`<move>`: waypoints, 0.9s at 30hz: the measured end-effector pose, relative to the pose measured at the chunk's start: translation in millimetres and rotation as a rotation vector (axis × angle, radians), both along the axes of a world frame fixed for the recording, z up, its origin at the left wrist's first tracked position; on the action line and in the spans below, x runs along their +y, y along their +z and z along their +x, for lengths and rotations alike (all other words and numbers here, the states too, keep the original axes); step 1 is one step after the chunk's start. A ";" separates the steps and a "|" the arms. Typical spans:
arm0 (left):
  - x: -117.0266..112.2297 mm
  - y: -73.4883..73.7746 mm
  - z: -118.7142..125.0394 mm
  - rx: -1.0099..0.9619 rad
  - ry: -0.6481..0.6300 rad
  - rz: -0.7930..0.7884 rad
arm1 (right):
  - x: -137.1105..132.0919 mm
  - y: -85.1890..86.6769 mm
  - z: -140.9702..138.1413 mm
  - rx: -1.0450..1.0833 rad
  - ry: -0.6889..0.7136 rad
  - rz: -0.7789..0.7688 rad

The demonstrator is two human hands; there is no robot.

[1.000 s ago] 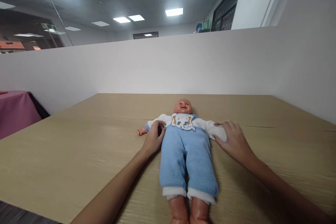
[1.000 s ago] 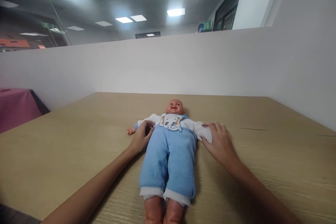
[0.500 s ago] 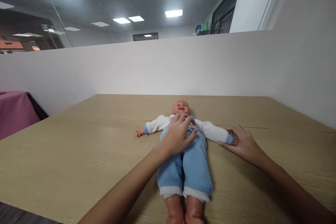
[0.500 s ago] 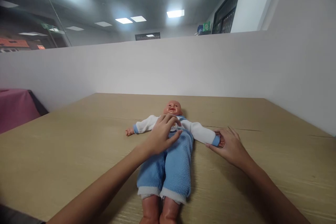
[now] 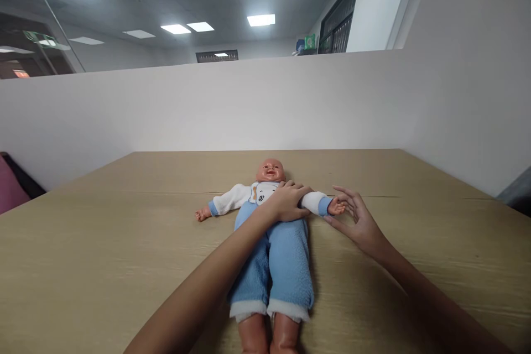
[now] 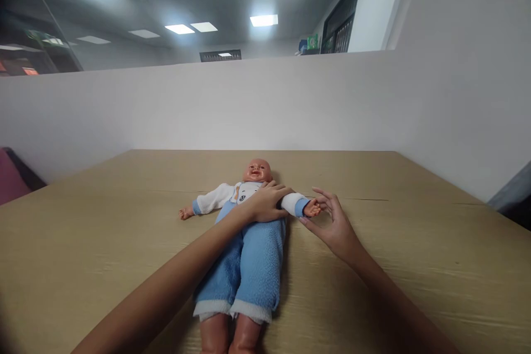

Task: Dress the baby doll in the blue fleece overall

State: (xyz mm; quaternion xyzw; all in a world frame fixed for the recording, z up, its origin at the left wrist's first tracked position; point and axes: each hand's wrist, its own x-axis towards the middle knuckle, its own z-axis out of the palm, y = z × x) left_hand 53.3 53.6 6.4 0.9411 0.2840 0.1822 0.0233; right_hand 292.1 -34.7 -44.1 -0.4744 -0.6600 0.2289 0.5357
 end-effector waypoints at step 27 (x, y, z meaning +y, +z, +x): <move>17.2 -19.6 -52.6 -1.234 0.051 -0.645 | 12.7 -21.2 -84.2 -0.005 0.216 -0.238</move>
